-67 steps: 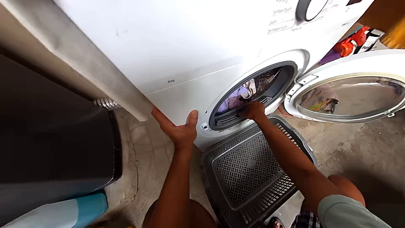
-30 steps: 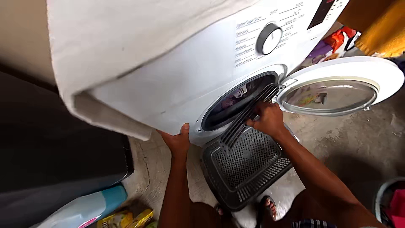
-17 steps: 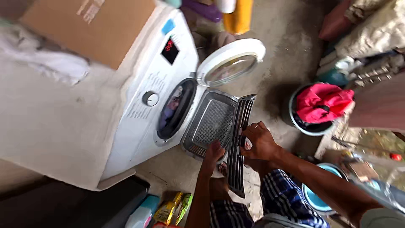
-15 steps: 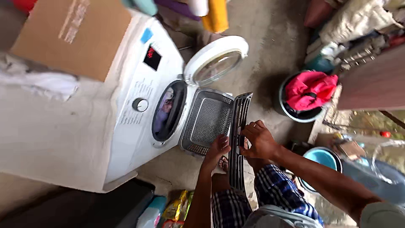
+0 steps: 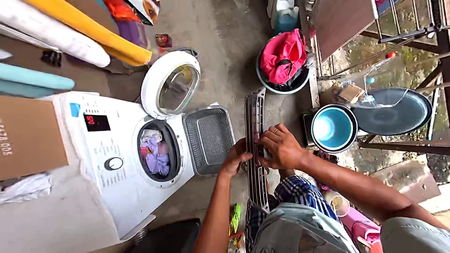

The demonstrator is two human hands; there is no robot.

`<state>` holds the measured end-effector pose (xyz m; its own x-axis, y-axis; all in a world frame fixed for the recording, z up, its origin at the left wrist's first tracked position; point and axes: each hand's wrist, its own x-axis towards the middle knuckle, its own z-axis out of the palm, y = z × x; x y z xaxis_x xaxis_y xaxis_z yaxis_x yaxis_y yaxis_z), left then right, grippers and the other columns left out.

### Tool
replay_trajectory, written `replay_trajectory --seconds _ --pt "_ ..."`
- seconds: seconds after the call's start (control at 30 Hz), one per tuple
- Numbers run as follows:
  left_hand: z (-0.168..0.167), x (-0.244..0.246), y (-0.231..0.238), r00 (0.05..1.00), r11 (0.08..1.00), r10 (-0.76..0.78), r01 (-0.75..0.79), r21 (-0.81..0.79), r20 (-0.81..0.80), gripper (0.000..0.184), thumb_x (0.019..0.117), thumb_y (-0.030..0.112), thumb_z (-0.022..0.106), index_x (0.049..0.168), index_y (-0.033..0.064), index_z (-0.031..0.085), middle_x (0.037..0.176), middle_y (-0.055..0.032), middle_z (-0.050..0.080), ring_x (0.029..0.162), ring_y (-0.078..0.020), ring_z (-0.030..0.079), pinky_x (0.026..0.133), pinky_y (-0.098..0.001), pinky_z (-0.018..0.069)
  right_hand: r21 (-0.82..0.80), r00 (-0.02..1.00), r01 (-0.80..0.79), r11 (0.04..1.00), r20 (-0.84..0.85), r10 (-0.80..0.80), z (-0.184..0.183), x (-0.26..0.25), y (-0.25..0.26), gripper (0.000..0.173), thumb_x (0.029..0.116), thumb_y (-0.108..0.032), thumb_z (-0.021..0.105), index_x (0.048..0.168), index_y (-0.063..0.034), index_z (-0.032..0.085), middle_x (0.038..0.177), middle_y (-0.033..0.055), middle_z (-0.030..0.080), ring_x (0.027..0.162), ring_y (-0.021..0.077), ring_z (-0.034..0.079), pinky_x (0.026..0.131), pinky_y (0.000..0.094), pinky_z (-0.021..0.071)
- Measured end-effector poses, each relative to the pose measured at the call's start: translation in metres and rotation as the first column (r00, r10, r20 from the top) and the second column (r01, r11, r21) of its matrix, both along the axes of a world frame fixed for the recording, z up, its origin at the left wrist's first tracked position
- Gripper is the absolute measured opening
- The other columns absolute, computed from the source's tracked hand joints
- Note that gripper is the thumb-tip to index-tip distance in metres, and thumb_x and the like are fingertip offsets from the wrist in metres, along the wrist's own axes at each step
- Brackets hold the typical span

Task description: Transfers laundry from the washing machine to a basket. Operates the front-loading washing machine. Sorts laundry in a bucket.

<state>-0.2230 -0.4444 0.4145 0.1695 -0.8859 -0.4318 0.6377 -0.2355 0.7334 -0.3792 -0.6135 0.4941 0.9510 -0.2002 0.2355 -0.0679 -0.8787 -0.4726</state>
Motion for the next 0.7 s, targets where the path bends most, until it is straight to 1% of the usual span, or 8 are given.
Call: replay_trajectory --seconds 0.2,0.27,0.3,0.4,0.47,0.53,0.6,0.7 --pt "-0.03 0.003 -0.009 0.994 0.987 0.071 -0.083 0.138 0.089 0.094 0.0682 0.048 0.089 0.14 0.0008 0.05 0.12 -0.0079 0.069 0.107 -0.0152 0.068 0.093 -0.0335 0.0577 0.052 0.997 -0.076 0.996 0.014 0.076 -0.04 0.019 -0.024 0.046 0.081 -0.051 0.072 0.1 -0.0096 0.074 0.093 0.0073 0.072 0.09 0.0242 0.066 0.084 0.0438 0.0485" --pt "-0.046 0.002 0.004 0.974 0.957 0.158 -0.192 0.218 0.162 0.088 0.0815 0.054 0.076 0.147 0.0041 0.046 0.127 -0.0078 0.067 0.112 -0.0158 0.065 0.093 -0.036 0.0559 0.075 0.992 -0.124 0.989 0.0 0.125 -0.061 0.039 -0.026 0.05 0.0791 -0.054 0.073 0.098 -0.0079 0.073 0.094 0.0095 0.072 0.091 0.0267 0.067 0.085 0.0467 0.0507" --pt "-0.057 0.003 0.019 0.957 0.923 0.223 -0.268 0.274 0.185 0.081 0.0921 0.055 0.062 0.154 0.0069 0.04 0.137 -0.0097 0.063 0.123 -0.0195 0.061 0.1 -0.0417 0.0526 0.082 0.989 -0.145 0.986 -0.004 0.146 -0.074 0.053 -0.021 0.051 0.079 -0.055 0.072 0.097 -0.0073 0.073 0.094 0.0103 0.073 0.09 0.0274 0.068 0.085 0.0479 0.0515" --pt "-0.097 -0.004 0.067 0.793 0.653 0.562 -0.599 0.464 0.233 0.062 0.1096 0.05 0.032 0.156 0.0107 0.037 0.145 -0.0126 0.059 0.13 -0.0239 0.058 0.102 -0.046 0.0492 0.104 0.979 -0.198 0.975 -0.031 0.203 -0.117 0.107 0.0 0.052 0.0806 -0.056 0.072 0.098 -0.0071 0.074 0.093 0.0105 0.074 0.088 0.0278 0.07 0.084 0.0489 0.0534" --pt "-0.127 -0.029 0.114 0.622 0.39 0.73 -0.72 0.574 0.284 0.062 0.1111 0.049 0.031 0.157 0.008 0.035 0.146 -0.0166 0.058 0.128 -0.0278 0.06 0.102 -0.0481 0.0503 0.131 0.965 -0.244 0.961 -0.063 0.254 -0.148 0.149 0.022 0.051 0.0811 -0.055 0.073 0.097 -0.0071 0.074 0.092 0.0108 0.074 0.088 0.0285 0.07 0.085 0.0502 0.0533" --pt "-0.155 -0.069 0.16 0.524 0.182 0.791 -0.695 0.696 0.316 0.065 0.11 0.053 0.032 0.156 0.0069 0.036 0.146 -0.0195 0.057 0.13 -0.0348 0.058 0.101 -0.0585 0.0476 0.142 0.95 -0.294 0.945 -0.067 0.306 -0.183 0.196 0.053 0.051 0.0806 -0.054 0.075 0.098 -0.0055 0.074 0.093 0.0126 0.074 0.09 0.0308 0.07 0.085 0.0523 0.0535" --pt "-0.185 -0.118 0.193 0.53 0.102 0.795 -0.595 0.797 0.293 0.067 0.1089 0.054 0.036 0.155 0.0058 0.037 0.145 -0.0232 0.056 0.129 -0.0401 0.057 0.098 -0.0628 0.0476 0.147 0.933 -0.332 0.932 -0.098 0.347 -0.218 0.243 0.088 0.052 0.0802 -0.051 0.077 0.102 -0.0036 0.073 0.097 0.0145 0.073 0.095 0.0332 0.069 0.088 0.0542 0.0528" --pt "-0.218 -0.187 0.202 0.614 0.111 0.76 -0.443 0.89 0.211 0.069 0.1068 0.047 0.05 0.155 -0.0004 0.035 0.141 -0.0306 0.055 0.126 -0.046 0.057 0.097 -0.0636 0.0488 0.148 0.917 -0.354 0.923 -0.137 0.374 -0.266 0.311 0.144 0.051 0.0824 -0.047 0.077 0.107 -0.0023 0.073 0.104 0.0163 0.073 0.101 0.0345 0.069 0.091 0.0553 0.0524"
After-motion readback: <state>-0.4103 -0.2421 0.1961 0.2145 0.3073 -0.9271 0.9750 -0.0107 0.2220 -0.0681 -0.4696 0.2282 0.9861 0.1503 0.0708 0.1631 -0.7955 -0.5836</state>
